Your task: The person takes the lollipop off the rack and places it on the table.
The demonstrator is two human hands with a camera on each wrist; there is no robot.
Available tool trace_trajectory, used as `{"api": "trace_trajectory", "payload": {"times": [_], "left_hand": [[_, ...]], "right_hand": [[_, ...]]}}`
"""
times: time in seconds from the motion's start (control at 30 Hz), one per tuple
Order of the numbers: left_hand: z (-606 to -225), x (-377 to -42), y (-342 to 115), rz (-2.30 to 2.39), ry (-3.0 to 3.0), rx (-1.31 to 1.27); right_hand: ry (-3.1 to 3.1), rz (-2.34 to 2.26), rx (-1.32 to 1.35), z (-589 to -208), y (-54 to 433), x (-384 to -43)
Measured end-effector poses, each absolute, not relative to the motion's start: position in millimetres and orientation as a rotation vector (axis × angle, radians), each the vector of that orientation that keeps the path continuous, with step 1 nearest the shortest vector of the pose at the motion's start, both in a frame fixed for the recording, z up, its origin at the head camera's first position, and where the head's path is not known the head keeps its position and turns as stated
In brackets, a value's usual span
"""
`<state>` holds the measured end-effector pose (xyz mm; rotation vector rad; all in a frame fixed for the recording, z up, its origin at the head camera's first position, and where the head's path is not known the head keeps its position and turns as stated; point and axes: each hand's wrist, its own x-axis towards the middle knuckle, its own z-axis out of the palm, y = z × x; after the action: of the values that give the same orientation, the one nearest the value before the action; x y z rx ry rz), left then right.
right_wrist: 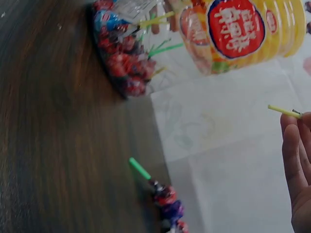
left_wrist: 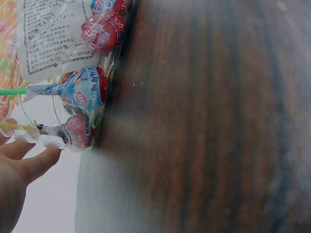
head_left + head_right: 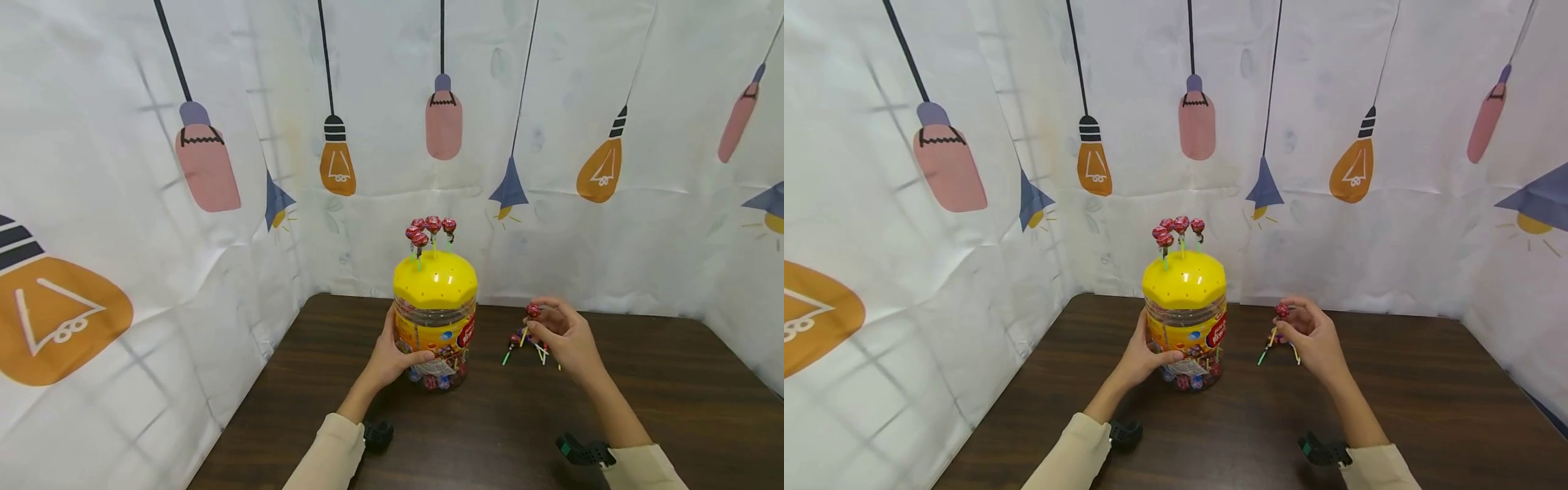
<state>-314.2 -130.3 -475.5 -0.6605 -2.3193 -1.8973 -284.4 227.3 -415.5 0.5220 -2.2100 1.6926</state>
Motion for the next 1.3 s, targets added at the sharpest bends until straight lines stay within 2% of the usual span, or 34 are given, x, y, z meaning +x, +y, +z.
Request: {"api": "trace_trajectory", "payload": {"times": [1.3], "left_hand": [[-476.0,-316.2,-131.2,-1.896,-2.306,-0.686]], "right_hand": [[-2.659,1.803,0.507,-478.1,244.0,-311.8]]}}
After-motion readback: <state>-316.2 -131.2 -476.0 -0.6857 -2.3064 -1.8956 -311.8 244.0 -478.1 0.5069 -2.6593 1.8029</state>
